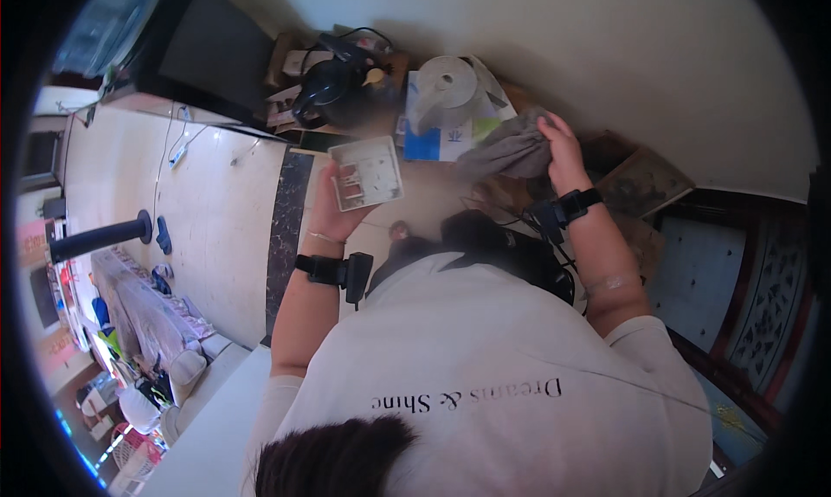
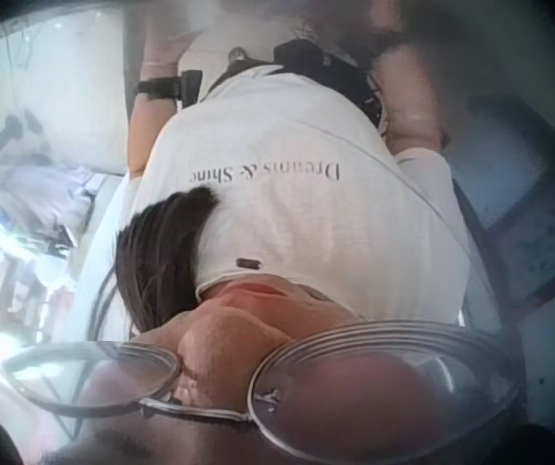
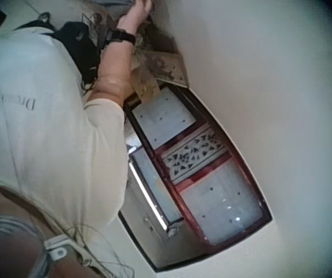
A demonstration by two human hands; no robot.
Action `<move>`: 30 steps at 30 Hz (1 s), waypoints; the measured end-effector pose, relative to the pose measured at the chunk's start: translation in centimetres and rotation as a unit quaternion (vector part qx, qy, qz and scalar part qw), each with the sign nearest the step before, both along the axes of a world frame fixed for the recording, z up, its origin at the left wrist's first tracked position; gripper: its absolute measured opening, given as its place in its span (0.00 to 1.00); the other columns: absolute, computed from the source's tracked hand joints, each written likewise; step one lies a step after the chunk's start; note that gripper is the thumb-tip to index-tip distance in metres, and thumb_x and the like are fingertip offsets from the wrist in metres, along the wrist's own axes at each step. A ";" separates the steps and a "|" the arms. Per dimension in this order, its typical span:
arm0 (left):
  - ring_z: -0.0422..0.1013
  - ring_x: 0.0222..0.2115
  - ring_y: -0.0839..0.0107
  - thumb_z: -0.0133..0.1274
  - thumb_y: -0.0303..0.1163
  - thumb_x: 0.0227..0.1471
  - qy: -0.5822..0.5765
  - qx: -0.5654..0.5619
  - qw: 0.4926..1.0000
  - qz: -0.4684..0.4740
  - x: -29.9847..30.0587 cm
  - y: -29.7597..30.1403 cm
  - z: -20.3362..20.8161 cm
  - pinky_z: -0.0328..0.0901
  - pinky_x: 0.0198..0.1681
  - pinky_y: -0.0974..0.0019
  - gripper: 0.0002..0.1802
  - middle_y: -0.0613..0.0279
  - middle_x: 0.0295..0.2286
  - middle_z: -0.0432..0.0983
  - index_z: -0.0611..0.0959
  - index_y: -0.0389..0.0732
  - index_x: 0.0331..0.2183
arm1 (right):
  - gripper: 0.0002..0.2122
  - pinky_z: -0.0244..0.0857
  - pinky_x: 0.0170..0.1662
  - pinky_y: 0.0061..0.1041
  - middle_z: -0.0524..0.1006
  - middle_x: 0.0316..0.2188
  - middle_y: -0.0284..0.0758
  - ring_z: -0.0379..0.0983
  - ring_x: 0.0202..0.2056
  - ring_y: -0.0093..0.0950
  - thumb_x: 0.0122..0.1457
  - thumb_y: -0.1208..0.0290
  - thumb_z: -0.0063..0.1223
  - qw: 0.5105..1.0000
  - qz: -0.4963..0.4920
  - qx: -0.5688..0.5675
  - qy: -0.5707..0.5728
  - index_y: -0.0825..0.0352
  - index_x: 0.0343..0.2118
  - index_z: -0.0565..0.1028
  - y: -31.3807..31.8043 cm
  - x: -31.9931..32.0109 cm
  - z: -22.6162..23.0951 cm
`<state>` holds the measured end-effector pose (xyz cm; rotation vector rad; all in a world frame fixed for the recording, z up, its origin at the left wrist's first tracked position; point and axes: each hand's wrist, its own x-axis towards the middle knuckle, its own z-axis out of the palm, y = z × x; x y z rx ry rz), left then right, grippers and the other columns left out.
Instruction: Wiping a roll of material and a small plastic container.
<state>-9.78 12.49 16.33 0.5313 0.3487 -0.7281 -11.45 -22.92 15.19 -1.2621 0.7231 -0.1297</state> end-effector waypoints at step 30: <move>0.69 0.36 0.61 0.36 0.45 0.55 0.198 0.346 0.917 0.015 9.4 -29.4 -24.1 0.64 0.42 0.58 0.21 0.55 0.34 0.70 0.66 0.38 0.43 | 0.12 0.60 0.34 0.38 0.69 0.29 0.40 0.66 0.33 0.39 0.50 0.68 0.46 0.653 0.300 -0.541 0.437 0.61 0.38 0.70 -18.8 -26.2 -14.4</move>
